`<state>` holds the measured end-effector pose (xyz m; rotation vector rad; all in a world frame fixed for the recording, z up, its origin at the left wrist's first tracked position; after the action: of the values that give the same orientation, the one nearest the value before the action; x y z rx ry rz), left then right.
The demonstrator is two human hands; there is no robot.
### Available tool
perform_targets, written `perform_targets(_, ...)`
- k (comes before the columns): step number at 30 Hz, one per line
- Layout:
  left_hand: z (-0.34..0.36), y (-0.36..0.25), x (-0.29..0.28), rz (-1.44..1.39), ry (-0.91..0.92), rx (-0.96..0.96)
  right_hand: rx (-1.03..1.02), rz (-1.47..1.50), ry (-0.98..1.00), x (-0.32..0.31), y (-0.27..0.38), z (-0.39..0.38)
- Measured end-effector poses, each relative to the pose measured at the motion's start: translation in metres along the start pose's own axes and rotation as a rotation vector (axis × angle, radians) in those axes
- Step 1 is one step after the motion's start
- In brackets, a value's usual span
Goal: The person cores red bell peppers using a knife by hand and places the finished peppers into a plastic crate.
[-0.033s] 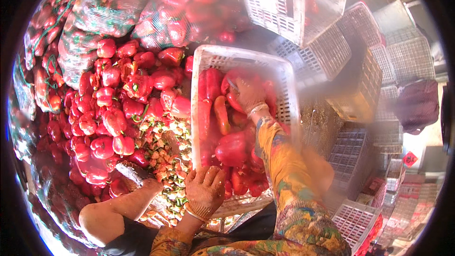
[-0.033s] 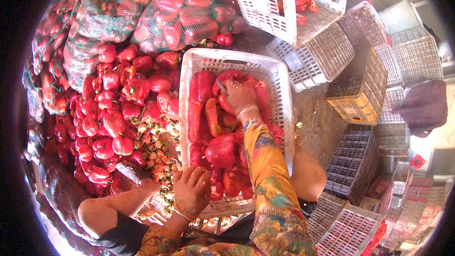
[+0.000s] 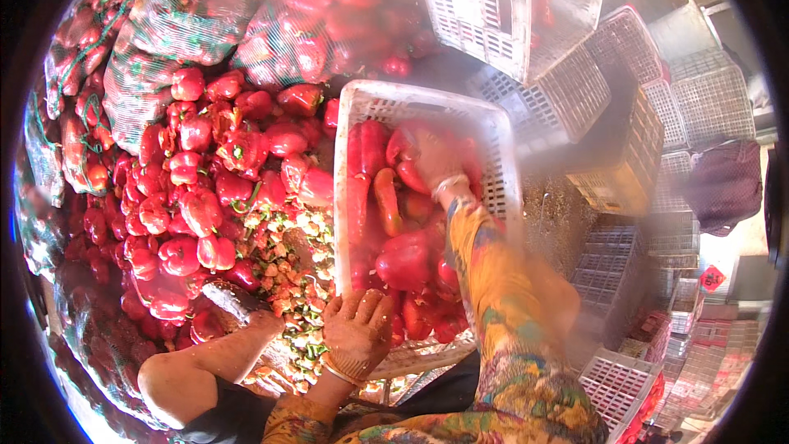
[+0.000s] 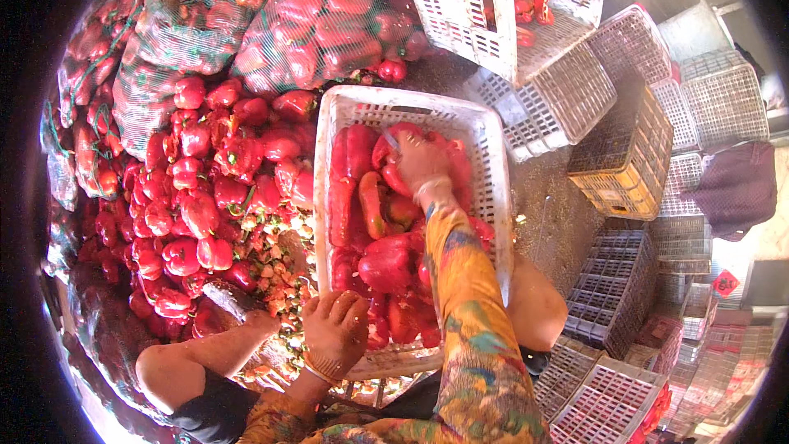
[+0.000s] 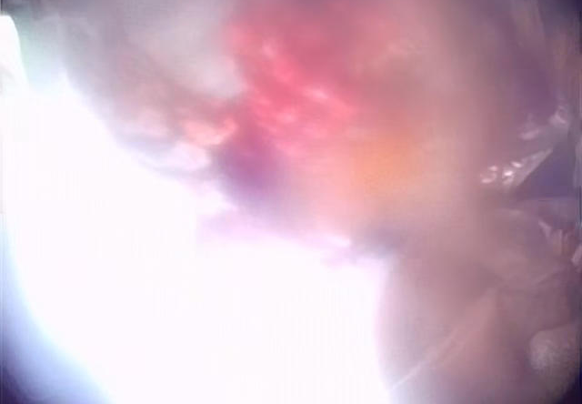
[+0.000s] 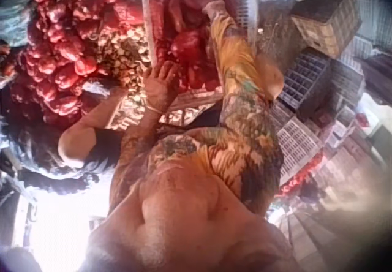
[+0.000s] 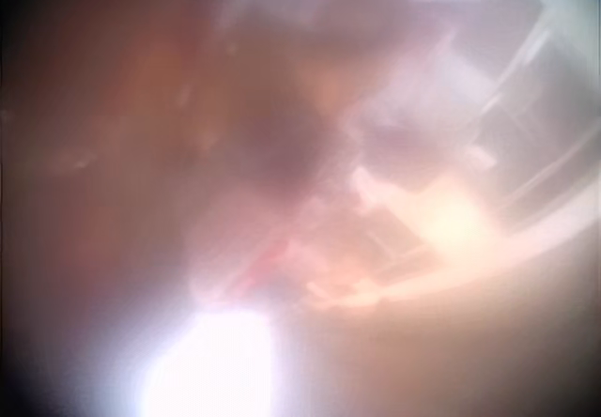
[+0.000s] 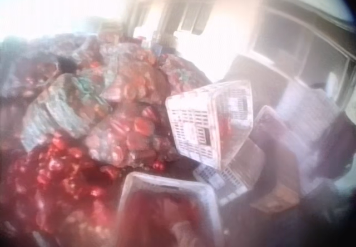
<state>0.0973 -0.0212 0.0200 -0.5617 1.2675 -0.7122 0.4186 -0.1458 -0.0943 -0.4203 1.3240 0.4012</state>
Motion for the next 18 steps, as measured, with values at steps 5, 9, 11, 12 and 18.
perform_targets(5,-0.005,0.011,-0.002,0.020,-0.092,0.023,-0.067,0.137,0.093,-0.017,0.012,0.024)
perform_targets(9,-0.002,0.012,-0.005,0.016,-0.085,0.008,-0.202,0.094,0.119,-0.059,0.023,-0.016)
perform_targets(11,-0.001,0.009,-0.008,0.030,-0.092,0.004,-0.210,0.167,0.095,-0.074,0.015,-0.024)
perform_targets(12,-0.001,0.007,-0.003,0.019,-0.073,0.000,-0.268,0.058,0.100,-0.081,0.003,-0.034)
perform_targets(18,-0.003,0.006,-0.003,0.035,-0.074,0.019,0.029,0.103,0.204,-0.080,-0.041,-0.047)
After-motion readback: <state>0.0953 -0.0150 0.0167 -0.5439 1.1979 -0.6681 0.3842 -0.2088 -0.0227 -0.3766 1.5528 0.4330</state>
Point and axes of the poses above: each hand's wrist, its own z-axis towards the middle knuckle, its own x-axis out of the palm, y = z × x, the point moved 5 cm from there along z, towards the middle knuckle, and after that the axes turned 10 degrees about -z, right-handed, at the moved point
